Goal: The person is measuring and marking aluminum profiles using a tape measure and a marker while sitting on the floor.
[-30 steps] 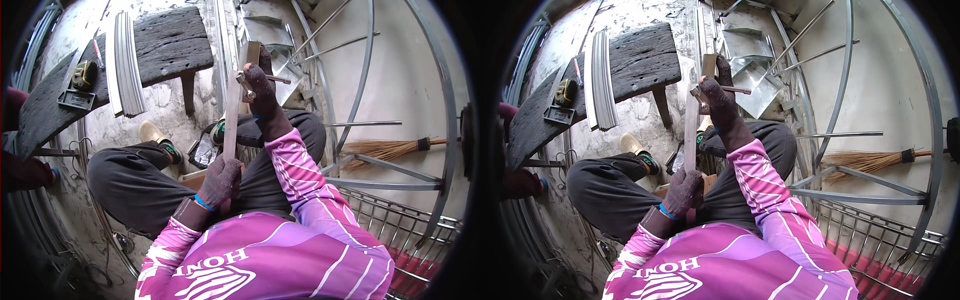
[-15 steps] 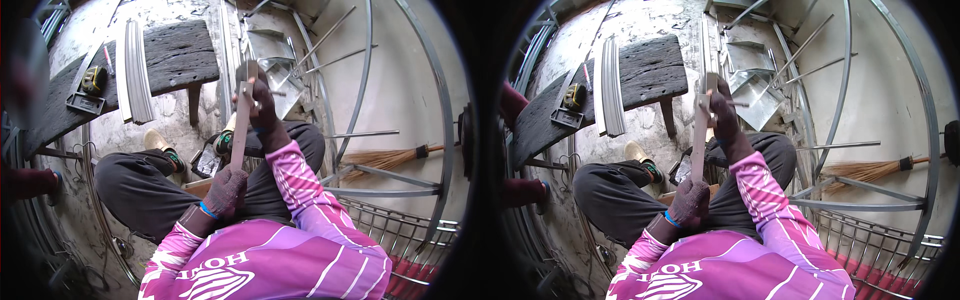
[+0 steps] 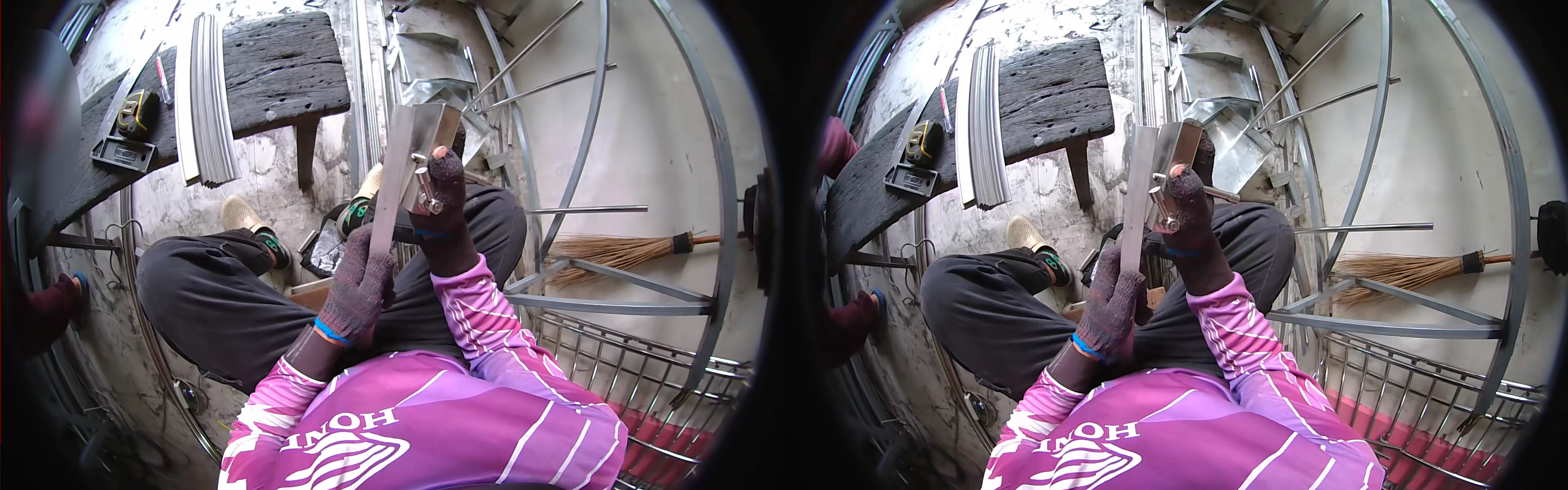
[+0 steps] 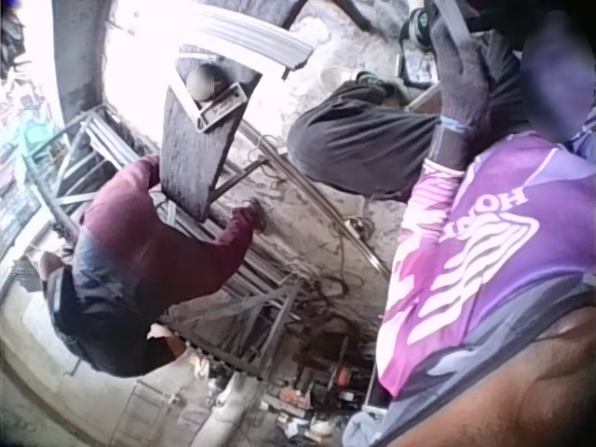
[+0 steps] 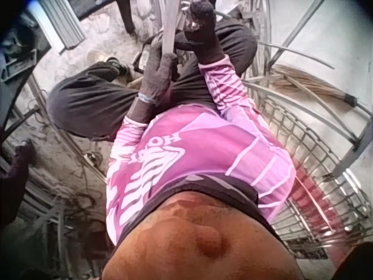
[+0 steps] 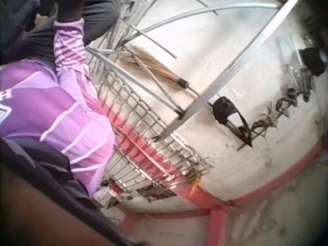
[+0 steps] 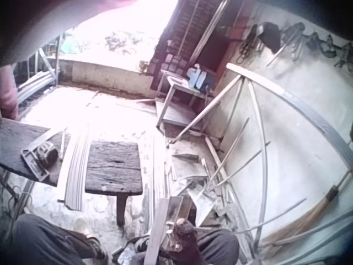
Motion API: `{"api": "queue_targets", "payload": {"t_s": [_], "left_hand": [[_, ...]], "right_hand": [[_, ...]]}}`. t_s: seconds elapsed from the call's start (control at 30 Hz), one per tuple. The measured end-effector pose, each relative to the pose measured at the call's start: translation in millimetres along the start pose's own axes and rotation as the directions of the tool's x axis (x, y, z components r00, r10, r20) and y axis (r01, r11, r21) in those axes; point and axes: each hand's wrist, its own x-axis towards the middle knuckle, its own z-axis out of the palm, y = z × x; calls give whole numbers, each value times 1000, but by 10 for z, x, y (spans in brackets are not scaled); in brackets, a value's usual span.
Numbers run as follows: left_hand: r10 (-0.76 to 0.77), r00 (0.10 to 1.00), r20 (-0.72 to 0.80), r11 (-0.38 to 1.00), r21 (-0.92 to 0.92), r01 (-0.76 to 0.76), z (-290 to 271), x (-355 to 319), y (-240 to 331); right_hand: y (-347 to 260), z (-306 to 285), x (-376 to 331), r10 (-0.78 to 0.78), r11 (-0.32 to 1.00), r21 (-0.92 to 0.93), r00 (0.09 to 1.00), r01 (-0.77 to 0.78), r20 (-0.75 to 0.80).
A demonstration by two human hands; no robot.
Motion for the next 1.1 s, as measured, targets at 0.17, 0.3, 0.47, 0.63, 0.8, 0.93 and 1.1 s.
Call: {"api": "queue_targets", "payload": {"t_s": [0.17,0.3,0.47,0.63,0.8,0.93,1.1], "left_hand": [[110,994,-19,993,52,-109,-67,27,-96],[-13,1000,12,1000,2,13,-78,48,6],[327,945,-30,870,400,-288,-69,90,-229],[58,994,-97,965,259,-31,-54,81,-286],[166,983,-80,939,319,-133,-149,117,-334],[246,965,-95,922,331,-203,-83,167,-285],[15,995,-95,987,160,1,-56,91,-223]], "right_hand": [[-478,377,117,-542,427,-605,726,672,424],[-502,376,-36,-383,511,-615,799,601,463],[-415,428,-236,-389,481,-665,819,571,422],[-506,410,612,-474,319,-709,754,629,455],[-411,433,276,-307,639,-568,849,520,431],[-194,354,-147,-398,404,-700,802,589,445],[-356,382,808,-412,581,-615,844,533,343]]}}
